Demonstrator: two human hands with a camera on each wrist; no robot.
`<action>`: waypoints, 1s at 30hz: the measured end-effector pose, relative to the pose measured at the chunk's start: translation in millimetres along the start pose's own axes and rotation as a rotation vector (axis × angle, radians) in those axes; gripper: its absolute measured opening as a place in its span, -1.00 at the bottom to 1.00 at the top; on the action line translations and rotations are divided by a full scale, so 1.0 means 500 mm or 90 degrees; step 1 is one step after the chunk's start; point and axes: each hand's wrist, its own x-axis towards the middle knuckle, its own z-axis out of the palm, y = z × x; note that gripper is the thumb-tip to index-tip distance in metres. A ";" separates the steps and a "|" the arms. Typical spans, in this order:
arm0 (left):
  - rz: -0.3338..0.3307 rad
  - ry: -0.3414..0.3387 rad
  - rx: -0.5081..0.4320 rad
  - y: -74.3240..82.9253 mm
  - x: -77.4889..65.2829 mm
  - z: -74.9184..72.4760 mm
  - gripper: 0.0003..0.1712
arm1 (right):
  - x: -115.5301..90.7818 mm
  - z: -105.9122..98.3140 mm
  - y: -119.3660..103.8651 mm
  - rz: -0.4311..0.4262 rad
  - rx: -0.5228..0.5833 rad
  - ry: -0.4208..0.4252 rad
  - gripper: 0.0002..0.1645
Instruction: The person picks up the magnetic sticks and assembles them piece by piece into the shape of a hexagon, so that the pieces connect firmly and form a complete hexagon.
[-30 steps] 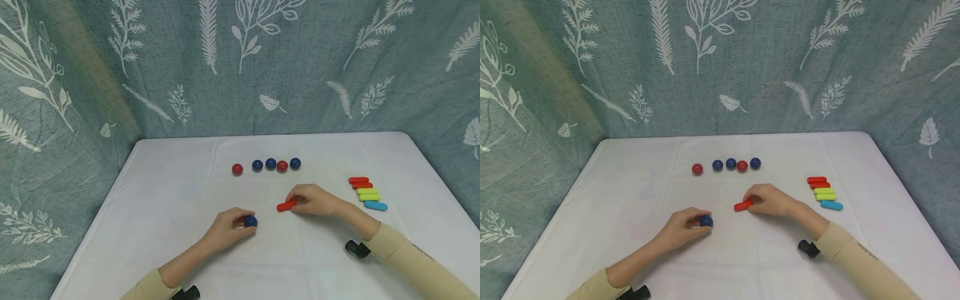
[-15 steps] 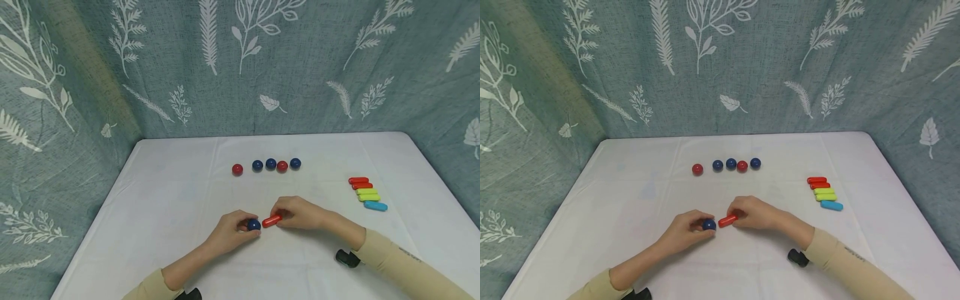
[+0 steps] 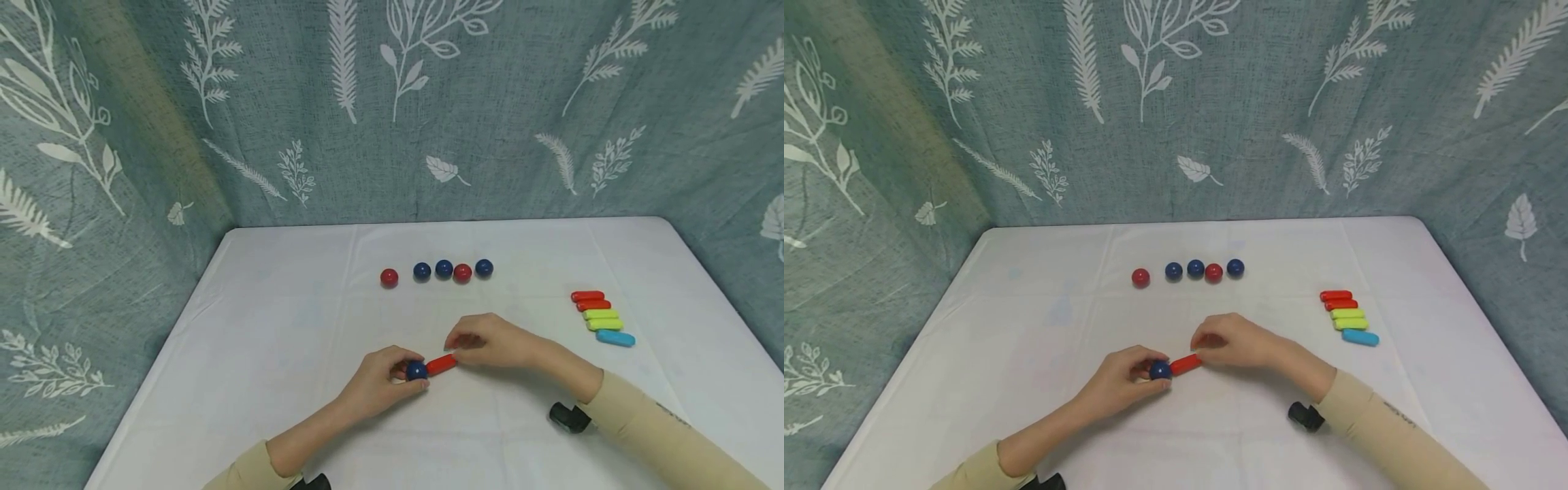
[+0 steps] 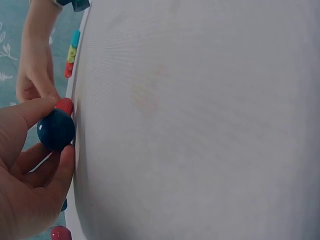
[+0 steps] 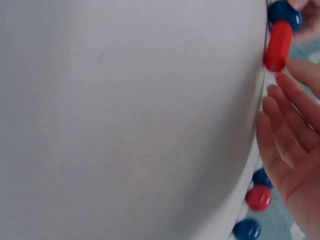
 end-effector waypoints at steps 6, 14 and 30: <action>-0.004 -0.004 0.001 0.003 -0.001 0.000 -0.59 | 0.009 -0.053 0.043 0.057 -0.064 0.240 -0.80; -0.003 -0.003 0.012 0.002 -0.001 0.001 -0.60 | 0.039 -0.104 0.083 0.236 -0.016 0.346 -0.58; -0.004 -0.009 0.001 -0.001 -0.004 0.000 -0.61 | 0.054 -0.101 0.108 0.289 -0.033 0.261 -0.54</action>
